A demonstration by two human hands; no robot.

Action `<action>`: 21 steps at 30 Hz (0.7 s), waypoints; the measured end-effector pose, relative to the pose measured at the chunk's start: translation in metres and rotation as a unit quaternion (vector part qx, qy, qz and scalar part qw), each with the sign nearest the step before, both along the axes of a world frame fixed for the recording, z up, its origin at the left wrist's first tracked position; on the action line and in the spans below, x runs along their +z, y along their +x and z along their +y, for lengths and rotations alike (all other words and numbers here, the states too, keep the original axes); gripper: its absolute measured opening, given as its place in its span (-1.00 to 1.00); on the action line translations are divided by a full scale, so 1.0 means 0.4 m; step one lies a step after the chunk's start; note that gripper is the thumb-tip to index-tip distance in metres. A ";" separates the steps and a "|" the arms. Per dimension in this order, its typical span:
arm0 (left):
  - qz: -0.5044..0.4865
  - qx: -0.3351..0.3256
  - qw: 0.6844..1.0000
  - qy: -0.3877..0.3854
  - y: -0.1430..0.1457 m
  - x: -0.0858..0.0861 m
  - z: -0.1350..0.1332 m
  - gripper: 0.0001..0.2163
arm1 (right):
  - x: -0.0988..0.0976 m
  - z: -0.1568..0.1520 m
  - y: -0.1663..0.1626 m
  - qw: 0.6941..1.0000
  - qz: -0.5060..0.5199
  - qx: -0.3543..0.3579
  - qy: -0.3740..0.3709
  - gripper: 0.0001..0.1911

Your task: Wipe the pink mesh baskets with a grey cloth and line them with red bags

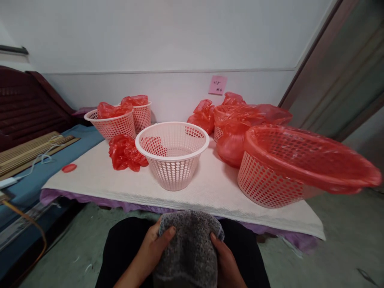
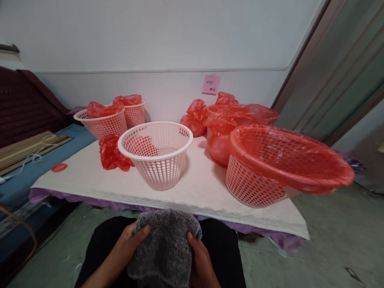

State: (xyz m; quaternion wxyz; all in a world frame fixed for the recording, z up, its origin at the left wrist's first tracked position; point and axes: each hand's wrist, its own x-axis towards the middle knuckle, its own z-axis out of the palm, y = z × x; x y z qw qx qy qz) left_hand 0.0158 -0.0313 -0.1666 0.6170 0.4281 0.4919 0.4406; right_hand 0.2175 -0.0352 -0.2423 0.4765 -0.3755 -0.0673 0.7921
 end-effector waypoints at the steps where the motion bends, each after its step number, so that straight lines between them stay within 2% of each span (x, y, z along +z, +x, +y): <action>1: -0.023 0.021 0.999 -0.028 0.001 -0.001 0.000 -0.61 | -0.003 0.004 0.000 1.000 0.000 0.001 -0.006 -0.57; 6: -0.111 0.107 0.984 -0.094 0.009 0.017 0.009 -0.58 | -0.013 0.016 -0.014 1.000 -0.010 0.020 -0.010 -0.56; 11: -0.105 0.125 0.979 -0.118 0.014 0.021 0.017 -0.63 | 0.003 0.013 -0.026 1.000 -0.011 0.023 0.011 -0.46; 17: -0.082 0.125 0.983 -0.108 -0.001 0.011 0.006 -0.59 | -0.004 -0.003 -0.035 0.997 -0.039 0.057 0.044 -0.48; 21: -0.067 0.128 0.986 -0.086 -0.018 0.009 -0.001 -0.62 | -0.014 -0.003 -0.026 0.997 0.022 0.051 0.046 -0.52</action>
